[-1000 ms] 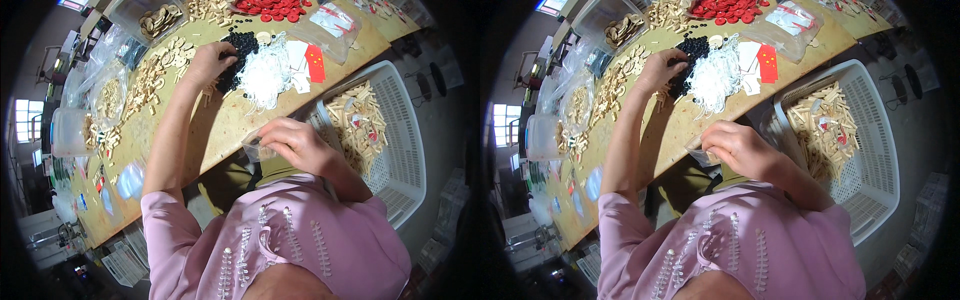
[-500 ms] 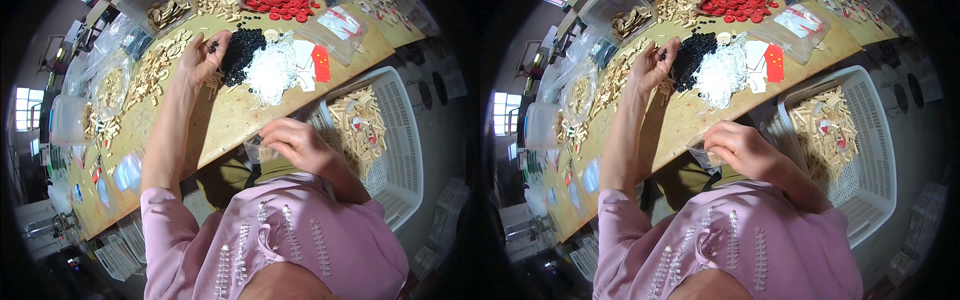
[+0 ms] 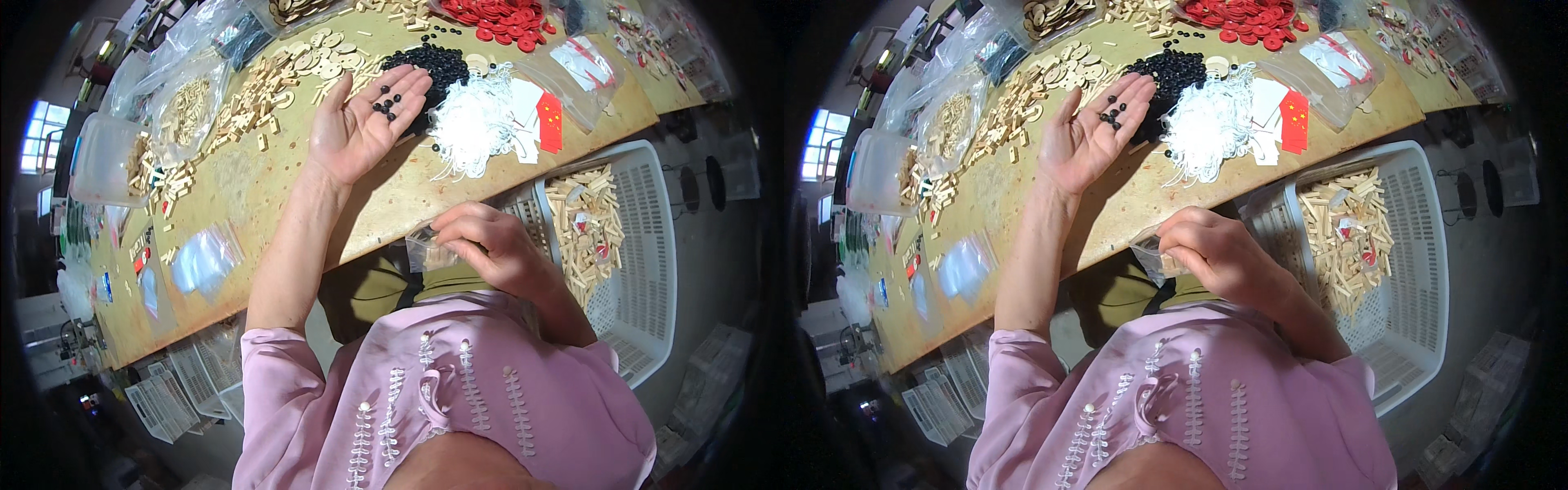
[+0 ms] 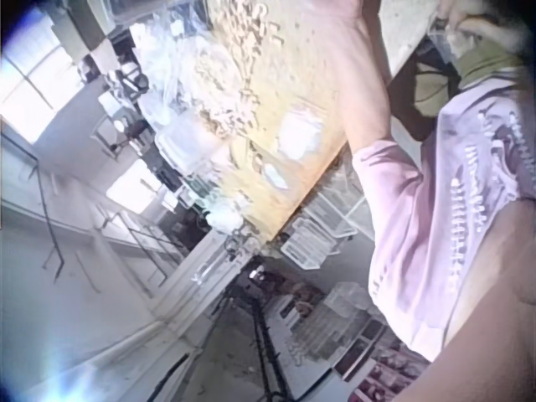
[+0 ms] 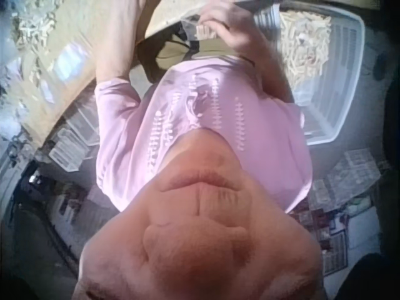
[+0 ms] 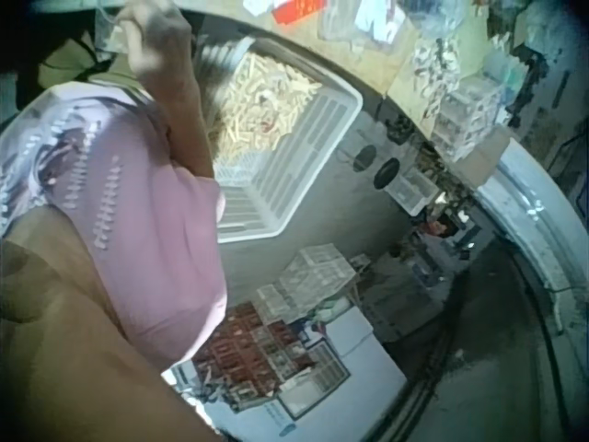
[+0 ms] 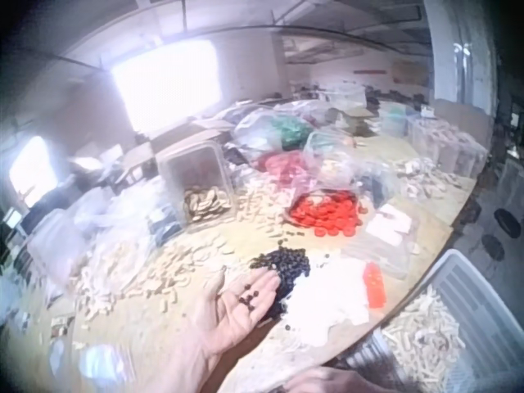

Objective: The person repeatedly assembles small wooden and plastic components into clear plastic bags. They pick wooden sticks, black beads, and red circular pieces from piles on the table, place them into bags, and set the filled bags aside. The process is repeated multiple times throughout the clip.

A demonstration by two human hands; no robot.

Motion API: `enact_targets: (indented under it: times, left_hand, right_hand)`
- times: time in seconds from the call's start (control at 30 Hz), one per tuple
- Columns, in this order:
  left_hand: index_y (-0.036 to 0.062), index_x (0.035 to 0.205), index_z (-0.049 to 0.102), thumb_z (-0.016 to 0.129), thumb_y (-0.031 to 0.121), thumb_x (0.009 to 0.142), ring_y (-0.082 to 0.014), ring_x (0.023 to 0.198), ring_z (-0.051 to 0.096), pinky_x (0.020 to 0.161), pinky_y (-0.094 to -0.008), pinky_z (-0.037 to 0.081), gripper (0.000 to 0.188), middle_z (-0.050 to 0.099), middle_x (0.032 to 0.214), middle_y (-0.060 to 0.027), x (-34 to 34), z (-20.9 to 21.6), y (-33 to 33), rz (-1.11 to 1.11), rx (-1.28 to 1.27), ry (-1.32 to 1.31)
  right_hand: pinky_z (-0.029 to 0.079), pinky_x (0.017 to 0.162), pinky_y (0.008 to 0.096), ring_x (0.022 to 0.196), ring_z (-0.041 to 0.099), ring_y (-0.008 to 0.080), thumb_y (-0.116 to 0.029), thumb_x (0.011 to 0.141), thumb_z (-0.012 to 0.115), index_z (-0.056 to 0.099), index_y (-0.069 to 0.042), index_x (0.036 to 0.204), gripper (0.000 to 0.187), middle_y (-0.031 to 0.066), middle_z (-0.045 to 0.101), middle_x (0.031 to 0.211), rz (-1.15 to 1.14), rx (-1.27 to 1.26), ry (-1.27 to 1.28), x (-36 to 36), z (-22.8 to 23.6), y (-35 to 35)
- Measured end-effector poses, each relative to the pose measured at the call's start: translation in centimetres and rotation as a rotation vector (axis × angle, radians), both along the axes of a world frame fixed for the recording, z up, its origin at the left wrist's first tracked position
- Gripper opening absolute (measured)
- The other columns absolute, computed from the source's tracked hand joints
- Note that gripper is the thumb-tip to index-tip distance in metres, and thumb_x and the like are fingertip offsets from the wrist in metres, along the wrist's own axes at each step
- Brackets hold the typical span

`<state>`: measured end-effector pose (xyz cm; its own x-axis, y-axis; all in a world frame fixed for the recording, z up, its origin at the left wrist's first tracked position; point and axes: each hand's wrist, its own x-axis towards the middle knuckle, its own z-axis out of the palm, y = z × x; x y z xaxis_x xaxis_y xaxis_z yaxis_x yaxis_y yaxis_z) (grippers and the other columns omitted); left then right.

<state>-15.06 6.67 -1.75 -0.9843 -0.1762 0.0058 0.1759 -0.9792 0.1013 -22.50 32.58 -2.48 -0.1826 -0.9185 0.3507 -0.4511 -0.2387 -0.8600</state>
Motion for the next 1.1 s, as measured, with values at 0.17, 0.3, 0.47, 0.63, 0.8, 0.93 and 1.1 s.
enact_targets:
  times: [0.17,0.3,0.47,0.63,0.8,0.93,1.1]
  left_hand:
    - [-0.0112,0.154,0.029,0.022,0.046,0.111,-0.041,0.148,0.036,0.121,-0.0506,0.037,0.072,0.032,0.16,-0.0304,0.6,-0.7,0.1,-0.01,0.005,0.038]
    - [-0.0114,0.153,0.029,0.021,0.046,0.111,-0.0412,0.148,0.037,0.121,-0.0509,0.037,0.072,0.034,0.159,-0.0305,0.9,-0.5,0.3,0.009,-0.02,0.029]
    - [-0.0117,0.153,0.031,0.021,0.047,0.111,-0.0413,0.147,0.037,0.121,-0.0511,0.038,0.072,0.035,0.158,-0.0309,1.2,-0.4,0.5,0.003,-0.008,0.06]
    - [-0.0125,0.152,0.031,0.021,0.046,0.112,-0.0415,0.146,0.039,0.12,-0.0507,0.039,0.072,0.036,0.157,-0.031,1.5,-0.5,0.7,0.008,-0.026,0.059]
    - [-0.0134,0.15,0.035,0.023,0.045,0.112,-0.0399,0.145,0.042,0.12,-0.0493,0.039,0.071,0.04,0.155,-0.0312,2.5,0.5,1.5,-0.02,-0.087,0.037]
    - [-0.0136,0.146,0.041,0.026,0.045,0.112,-0.0387,0.144,0.043,0.12,-0.047,0.039,0.07,0.042,0.153,-0.0316,3.4,4.5,4.6,0.018,-0.372,-0.128]
    - [-0.0112,0.134,0.056,0.018,0.053,0.111,-0.0373,0.134,0.055,0.118,-0.0459,0.041,0.077,0.057,0.14,-0.028,4.2,5.6,7.5,0.123,-0.771,-0.285]
  right_hand:
    - [0.055,0.082,0.0385,0.096,0.068,0.0322,0.004,0.089,0.066,0.066,-0.002,0.098,0.011,0.0136,0.069,0.103,0.002,-0.004,0.014,0.5,0.2,-0.5]
    - [0.056,0.083,0.0372,0.098,0.07,0.0308,0.008,0.086,0.068,0.067,-0.003,0.098,0.016,0.0136,0.071,0.105,0.01,0.0,0.028,0.7,0.4,-0.8]
    - [0.055,0.084,0.0365,0.099,0.07,0.0298,0.009,0.085,0.069,0.068,-0.003,0.098,0.017,0.0137,0.072,0.106,0.024,0.023,0.041,0.9,0.9,-1.0]
    - [0.055,0.084,0.0359,0.1,0.07,0.0296,0.009,0.085,0.068,0.068,-0.003,0.098,0.017,0.0137,0.071,0.105,0.011,0.031,0.04,1.1,1.3,-1.0]
    - [0.054,0.083,0.0345,0.098,0.07,0.0278,0.009,0.086,0.065,0.069,-0.002,0.097,0.016,0.0144,0.071,0.108,-0.055,-0.011,0.058,0.8,1.9,-1.4]
    - [0.054,0.08,0.0323,0.096,0.069,0.0259,0.008,0.085,0.067,0.071,-0.002,0.096,0.015,0.0133,0.069,0.111,-0.1,-0.001,0.125,0.4,3.2,-2.3]
    - [0.053,0.085,0.0344,0.102,0.068,0.027,0.002,0.085,0.071,0.072,-0.004,0.094,0.011,0.0122,0.068,0.11,-0.107,-0.004,0.156,0.6,3.5,-3.1]
